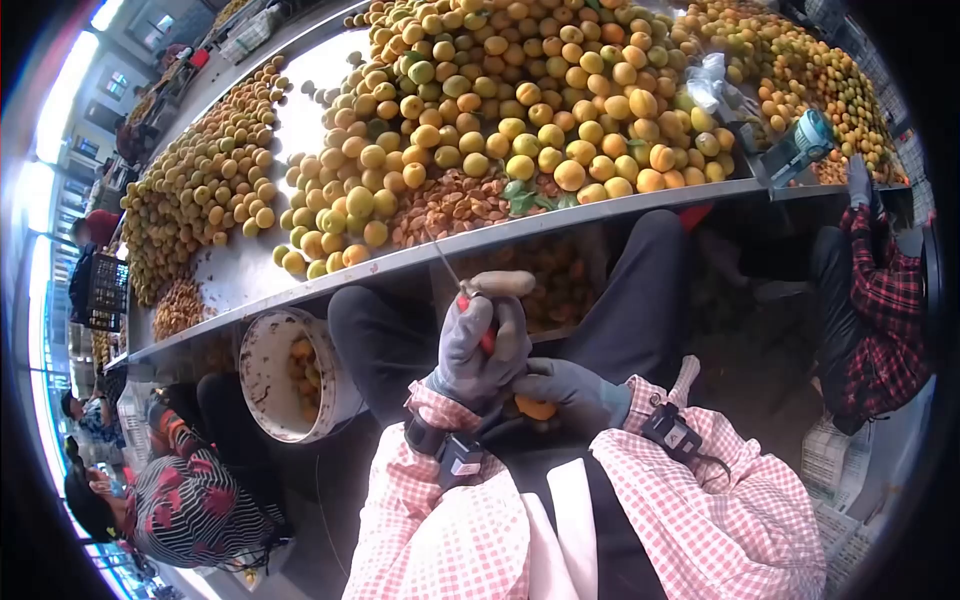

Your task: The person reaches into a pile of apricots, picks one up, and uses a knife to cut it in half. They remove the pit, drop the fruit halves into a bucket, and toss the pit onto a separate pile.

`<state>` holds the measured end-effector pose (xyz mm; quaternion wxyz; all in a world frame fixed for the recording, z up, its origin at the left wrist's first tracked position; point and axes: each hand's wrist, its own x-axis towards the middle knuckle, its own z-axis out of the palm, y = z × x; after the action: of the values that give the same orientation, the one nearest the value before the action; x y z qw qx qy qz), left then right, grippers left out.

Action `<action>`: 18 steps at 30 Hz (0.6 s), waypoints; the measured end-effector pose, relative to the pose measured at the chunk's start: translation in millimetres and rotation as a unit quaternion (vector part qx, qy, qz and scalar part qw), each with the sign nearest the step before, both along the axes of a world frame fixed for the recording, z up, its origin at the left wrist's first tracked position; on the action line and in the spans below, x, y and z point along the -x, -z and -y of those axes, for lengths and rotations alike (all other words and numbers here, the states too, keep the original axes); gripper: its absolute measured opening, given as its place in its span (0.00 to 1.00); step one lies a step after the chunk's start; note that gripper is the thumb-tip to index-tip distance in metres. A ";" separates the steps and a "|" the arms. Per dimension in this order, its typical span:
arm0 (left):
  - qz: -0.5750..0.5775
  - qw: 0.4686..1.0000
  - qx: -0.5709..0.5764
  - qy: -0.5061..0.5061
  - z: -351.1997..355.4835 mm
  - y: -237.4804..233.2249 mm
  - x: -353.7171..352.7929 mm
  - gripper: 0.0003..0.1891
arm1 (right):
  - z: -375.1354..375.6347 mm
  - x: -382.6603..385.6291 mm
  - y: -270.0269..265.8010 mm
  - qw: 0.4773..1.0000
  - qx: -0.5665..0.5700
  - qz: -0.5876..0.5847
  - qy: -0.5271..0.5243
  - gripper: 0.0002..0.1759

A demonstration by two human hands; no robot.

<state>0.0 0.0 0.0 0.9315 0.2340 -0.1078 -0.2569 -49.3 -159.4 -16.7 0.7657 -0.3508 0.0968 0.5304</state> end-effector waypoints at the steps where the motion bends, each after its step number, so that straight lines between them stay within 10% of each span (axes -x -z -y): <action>1: 0.029 0.995 -0.067 -0.065 3.9 -3.9 -0.3 0.28 | -2.9 0.3 3.2 0.996 0.045 0.067 0.044 0.21; 5: -0.020 0.936 -0.251 -0.245 7.7 -14.4 -3.4 0.24 | -5.1 -2.8 3.2 0.960 0.148 0.231 0.060 0.17; 8: -0.043 0.960 -0.160 -0.224 -0.6 -14.2 -4.3 0.17 | -9.0 3.1 5.7 0.889 0.185 0.401 0.119 0.19; 18: 0.053 0.945 -0.145 -0.287 9.0 -16.5 3.5 0.15 | -3.9 10.1 5.0 0.910 0.183 0.361 0.088 0.25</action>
<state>-3.5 -9.0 16.5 0.9147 0.4007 -0.0470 0.0217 -59.3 -155.5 -21.7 0.7141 -0.6425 -0.0605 0.2713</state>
